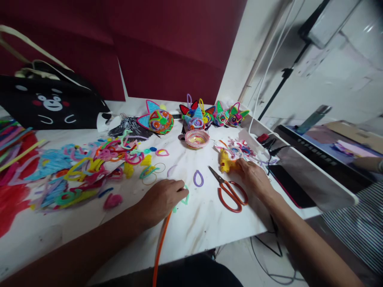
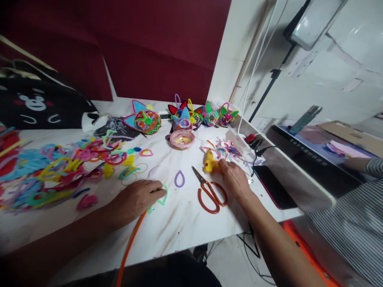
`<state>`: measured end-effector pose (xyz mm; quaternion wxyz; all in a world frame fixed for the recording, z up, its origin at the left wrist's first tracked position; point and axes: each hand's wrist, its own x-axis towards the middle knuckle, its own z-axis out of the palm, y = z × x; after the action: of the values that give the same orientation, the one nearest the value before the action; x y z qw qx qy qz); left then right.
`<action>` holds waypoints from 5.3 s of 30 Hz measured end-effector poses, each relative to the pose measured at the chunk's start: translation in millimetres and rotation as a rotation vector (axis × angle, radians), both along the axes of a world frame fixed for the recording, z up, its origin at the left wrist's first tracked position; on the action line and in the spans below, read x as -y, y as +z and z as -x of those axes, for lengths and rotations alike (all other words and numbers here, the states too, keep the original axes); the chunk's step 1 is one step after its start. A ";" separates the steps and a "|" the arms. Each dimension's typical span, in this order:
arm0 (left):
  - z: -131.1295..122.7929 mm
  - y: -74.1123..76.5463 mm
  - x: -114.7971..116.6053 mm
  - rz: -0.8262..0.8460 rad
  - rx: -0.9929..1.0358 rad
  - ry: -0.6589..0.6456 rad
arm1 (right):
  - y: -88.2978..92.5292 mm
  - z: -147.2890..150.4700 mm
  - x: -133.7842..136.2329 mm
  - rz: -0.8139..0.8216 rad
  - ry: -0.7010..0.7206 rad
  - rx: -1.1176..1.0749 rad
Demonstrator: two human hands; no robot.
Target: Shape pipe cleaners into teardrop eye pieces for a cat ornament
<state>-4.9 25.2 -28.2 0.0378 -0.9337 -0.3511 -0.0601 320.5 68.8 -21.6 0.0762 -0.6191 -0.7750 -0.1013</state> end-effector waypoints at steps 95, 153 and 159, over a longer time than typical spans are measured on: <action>10.1 -4.2 -8.8 0.248 0.433 0.159 | -3.6 97.1 98.0 -0.189 0.474 -0.018; 13.2 -5.9 -15.6 0.311 0.620 0.145 | 0.9 104.7 86.4 -0.215 0.762 0.156; 14.5 23.5 -9.1 0.247 0.439 0.282 | 2.9 103.7 87.7 -0.123 0.688 0.120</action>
<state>-19.3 34.4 -4.6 -0.1451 -0.8379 -0.4818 -0.2118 216.8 -18.9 -18.8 0.0973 -0.3090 -0.9337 -0.1526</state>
